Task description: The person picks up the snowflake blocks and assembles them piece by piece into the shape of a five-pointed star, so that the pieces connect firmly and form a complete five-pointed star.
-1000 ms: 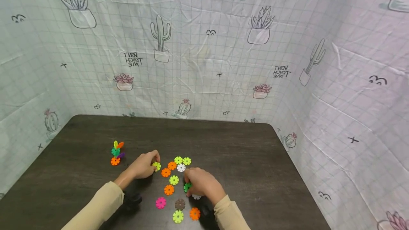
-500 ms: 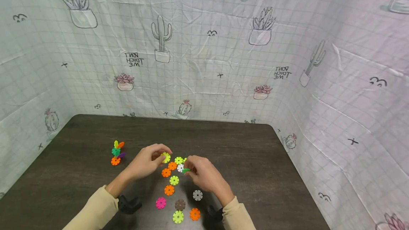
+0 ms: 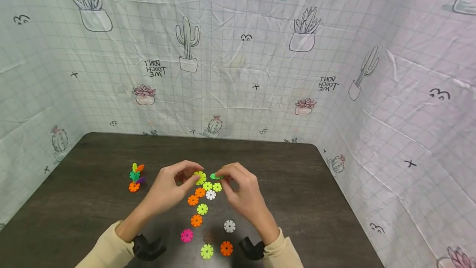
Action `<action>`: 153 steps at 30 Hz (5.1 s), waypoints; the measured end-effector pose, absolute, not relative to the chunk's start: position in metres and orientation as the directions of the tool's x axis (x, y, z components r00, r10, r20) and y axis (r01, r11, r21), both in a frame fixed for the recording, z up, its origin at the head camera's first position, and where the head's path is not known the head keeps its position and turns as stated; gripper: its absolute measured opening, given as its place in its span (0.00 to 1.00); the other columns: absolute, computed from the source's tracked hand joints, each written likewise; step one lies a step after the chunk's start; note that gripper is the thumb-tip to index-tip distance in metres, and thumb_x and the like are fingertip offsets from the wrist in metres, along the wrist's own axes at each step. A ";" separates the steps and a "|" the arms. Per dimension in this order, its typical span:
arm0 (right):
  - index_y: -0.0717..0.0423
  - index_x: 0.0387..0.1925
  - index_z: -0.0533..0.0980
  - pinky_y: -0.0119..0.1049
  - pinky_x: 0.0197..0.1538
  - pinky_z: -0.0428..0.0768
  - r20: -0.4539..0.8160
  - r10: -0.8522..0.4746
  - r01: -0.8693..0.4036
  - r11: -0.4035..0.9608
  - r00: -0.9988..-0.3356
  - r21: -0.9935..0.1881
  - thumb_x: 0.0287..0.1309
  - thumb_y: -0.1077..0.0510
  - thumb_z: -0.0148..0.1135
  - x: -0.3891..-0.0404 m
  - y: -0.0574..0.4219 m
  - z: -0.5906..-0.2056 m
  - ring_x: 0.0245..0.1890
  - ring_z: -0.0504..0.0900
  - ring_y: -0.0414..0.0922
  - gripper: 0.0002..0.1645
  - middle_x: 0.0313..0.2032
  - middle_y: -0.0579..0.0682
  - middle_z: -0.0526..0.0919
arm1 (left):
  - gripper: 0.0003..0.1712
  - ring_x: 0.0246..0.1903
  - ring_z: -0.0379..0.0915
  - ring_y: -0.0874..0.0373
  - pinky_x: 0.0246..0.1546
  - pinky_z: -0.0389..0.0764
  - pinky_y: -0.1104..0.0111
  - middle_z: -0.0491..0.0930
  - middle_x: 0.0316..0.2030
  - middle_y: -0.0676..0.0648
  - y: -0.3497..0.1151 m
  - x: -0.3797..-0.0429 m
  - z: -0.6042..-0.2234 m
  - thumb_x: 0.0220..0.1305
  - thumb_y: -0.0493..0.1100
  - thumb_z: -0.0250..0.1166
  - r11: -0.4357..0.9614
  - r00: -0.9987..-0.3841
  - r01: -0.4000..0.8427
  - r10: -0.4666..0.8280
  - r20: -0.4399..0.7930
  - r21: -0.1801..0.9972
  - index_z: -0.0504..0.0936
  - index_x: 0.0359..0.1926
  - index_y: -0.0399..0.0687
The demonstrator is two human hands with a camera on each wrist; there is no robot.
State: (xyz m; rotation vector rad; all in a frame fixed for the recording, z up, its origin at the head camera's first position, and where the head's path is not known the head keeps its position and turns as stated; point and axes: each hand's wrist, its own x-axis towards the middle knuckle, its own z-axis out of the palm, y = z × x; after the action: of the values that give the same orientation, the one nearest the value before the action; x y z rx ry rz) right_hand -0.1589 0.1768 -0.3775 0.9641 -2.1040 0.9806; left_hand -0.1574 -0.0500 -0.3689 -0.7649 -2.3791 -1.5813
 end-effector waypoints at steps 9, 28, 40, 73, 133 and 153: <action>0.55 0.38 0.83 0.24 0.42 0.83 0.770 -0.374 -0.835 0.417 -0.517 -0.358 0.53 0.77 0.67 -0.151 0.171 -0.372 0.36 0.85 0.45 0.17 0.39 0.50 0.85 | 0.10 0.27 0.74 0.66 0.29 0.80 0.72 0.81 0.34 0.53 -0.050 -0.149 -0.363 0.65 0.34 0.69 0.282 -0.815 0.574 0.295 0.500 0.769 0.87 0.46 0.50; 0.58 0.35 0.84 0.25 0.35 0.82 0.837 -0.346 -0.874 0.398 -0.424 -0.279 0.46 0.79 0.71 -0.154 0.166 -0.380 0.34 0.88 0.47 0.18 0.35 0.52 0.87 | 0.09 0.26 0.75 0.64 0.29 0.81 0.70 0.82 0.32 0.51 -0.046 -0.144 -0.360 0.66 0.33 0.68 0.248 -0.836 0.524 0.332 0.437 0.815 0.86 0.44 0.48; 0.59 0.34 0.84 0.24 0.29 0.79 0.868 -0.336 -0.888 0.405 -0.365 -0.216 0.44 0.81 0.70 -0.156 0.159 -0.370 0.32 0.88 0.47 0.19 0.33 0.53 0.87 | 0.11 0.20 0.68 0.63 0.24 0.73 0.73 0.78 0.24 0.52 -0.041 -0.140 -0.356 0.63 0.30 0.68 0.224 -0.886 0.458 0.193 0.422 0.860 0.87 0.41 0.50; 0.59 0.47 0.82 0.27 0.41 0.84 0.782 -0.467 -0.890 0.388 -0.413 -0.239 0.51 0.75 0.72 -0.157 0.160 -0.365 0.36 0.87 0.42 0.21 0.41 0.51 0.86 | 0.10 0.33 0.82 0.58 0.38 0.85 0.70 0.85 0.38 0.44 -0.055 -0.144 -0.361 0.67 0.34 0.67 0.137 -0.896 0.393 0.277 0.346 0.909 0.84 0.48 0.44; 0.50 0.44 0.80 0.29 0.37 0.75 -0.225 -0.632 -0.459 0.722 -0.741 -0.518 0.58 0.57 0.74 -0.203 0.135 -0.469 0.30 0.72 0.36 0.14 0.33 0.42 0.77 | 0.15 0.32 0.87 0.49 0.37 0.88 0.63 0.74 0.43 0.36 -0.070 -0.148 -0.359 0.68 0.31 0.65 -0.033 -0.933 0.243 0.265 0.243 0.969 0.77 0.53 0.38; 0.49 0.38 0.78 0.29 0.32 0.73 -0.297 -0.600 -0.422 0.764 -0.742 -0.488 0.54 0.63 0.75 -0.209 0.125 -0.461 0.26 0.70 0.37 0.13 0.27 0.43 0.75 | 0.14 0.32 0.88 0.50 0.34 0.87 0.65 0.73 0.42 0.36 -0.069 -0.148 -0.362 0.69 0.32 0.65 -0.022 -0.938 0.223 0.267 0.220 0.975 0.77 0.54 0.39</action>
State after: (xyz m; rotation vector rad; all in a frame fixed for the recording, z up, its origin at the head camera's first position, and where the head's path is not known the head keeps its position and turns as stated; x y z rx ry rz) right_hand -0.2091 0.1248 -0.4612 1.0338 -3.3629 0.7335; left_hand -0.1479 -0.0688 -0.3623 -0.5557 -2.2192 -2.1993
